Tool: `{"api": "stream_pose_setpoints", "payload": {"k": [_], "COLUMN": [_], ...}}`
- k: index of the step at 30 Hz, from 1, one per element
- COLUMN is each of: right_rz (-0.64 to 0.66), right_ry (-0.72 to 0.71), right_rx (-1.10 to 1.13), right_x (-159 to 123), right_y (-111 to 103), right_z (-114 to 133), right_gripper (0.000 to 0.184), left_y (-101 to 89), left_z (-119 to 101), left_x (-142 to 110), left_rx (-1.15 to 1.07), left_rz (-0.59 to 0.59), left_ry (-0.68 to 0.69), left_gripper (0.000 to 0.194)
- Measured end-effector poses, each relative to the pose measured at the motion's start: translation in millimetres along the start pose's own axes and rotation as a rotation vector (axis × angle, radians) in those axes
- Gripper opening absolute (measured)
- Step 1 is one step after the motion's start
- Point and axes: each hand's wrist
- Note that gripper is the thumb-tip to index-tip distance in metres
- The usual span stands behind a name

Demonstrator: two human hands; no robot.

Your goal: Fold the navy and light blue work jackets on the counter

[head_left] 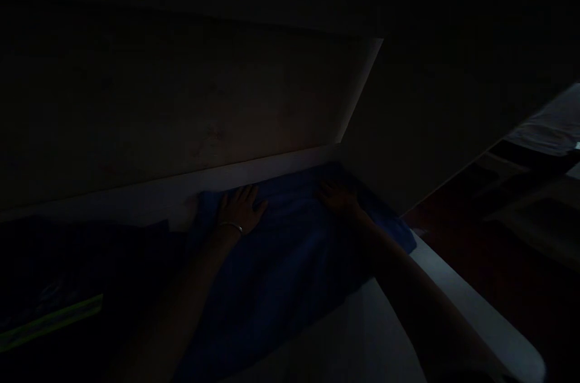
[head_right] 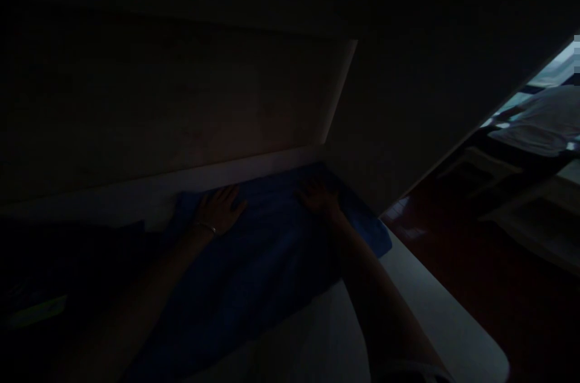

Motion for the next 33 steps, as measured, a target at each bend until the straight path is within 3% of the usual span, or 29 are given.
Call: {"api": "stream_pose_setpoints", "payload": {"k": [7,11,15,18,21,25,30,33], "right_rz": [0.022,0.024,0.025,0.016,0.018,0.017,0.043,-0.001], "right_ry": [0.011,0.013,-0.013,-0.055,-0.049,-0.006,-0.024,-0.019], "right_rx": [-0.02,-0.025,-0.062,-0.105,-0.093,-0.009,-0.005,-0.012], "right_x": [5.9,5.1,2.9,2.7,4.2,5.4,3.3,-0.1], "right_y": [-0.1,-1.4,-1.1,0.2,0.4,-2.4,-3.3,-5.4], "right_z": [-1.5,-1.4,-3.1,-4.4,-3.7,-1.7,-2.6,0.9], "right_gripper": [0.068,0.069,0.066,0.061,0.061,0.068,0.063,0.063], "left_y": [-4.7,-6.8,-14.0,-24.5,-32.0,-30.8,-23.3,-28.3], "left_z": [-6.0,4.5,14.6,11.1,5.8,10.8,18.8,11.8], "left_x": [-10.2,-13.3,-18.6,-43.3,-84.7,-127.2,-130.4,-128.6], "left_rx": [0.099,0.107,0.114,0.093,0.084,0.1,0.121,0.142], "left_rz": [-0.135,-0.078,-0.035,-0.027,-0.011,0.055,0.011,-0.014], "left_ry": [0.001,-0.029,0.044,0.073,0.083,0.077,0.058,0.048], "left_gripper": [0.068,0.069,0.063,0.062,0.064,0.063,0.061,0.061]}}
Point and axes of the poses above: each hand's wrist, its own x-axis towards the middle knuckle, its own y-axis out of the palm, z = x × y, and after that the axes turned 9 degrees about y, right-handed
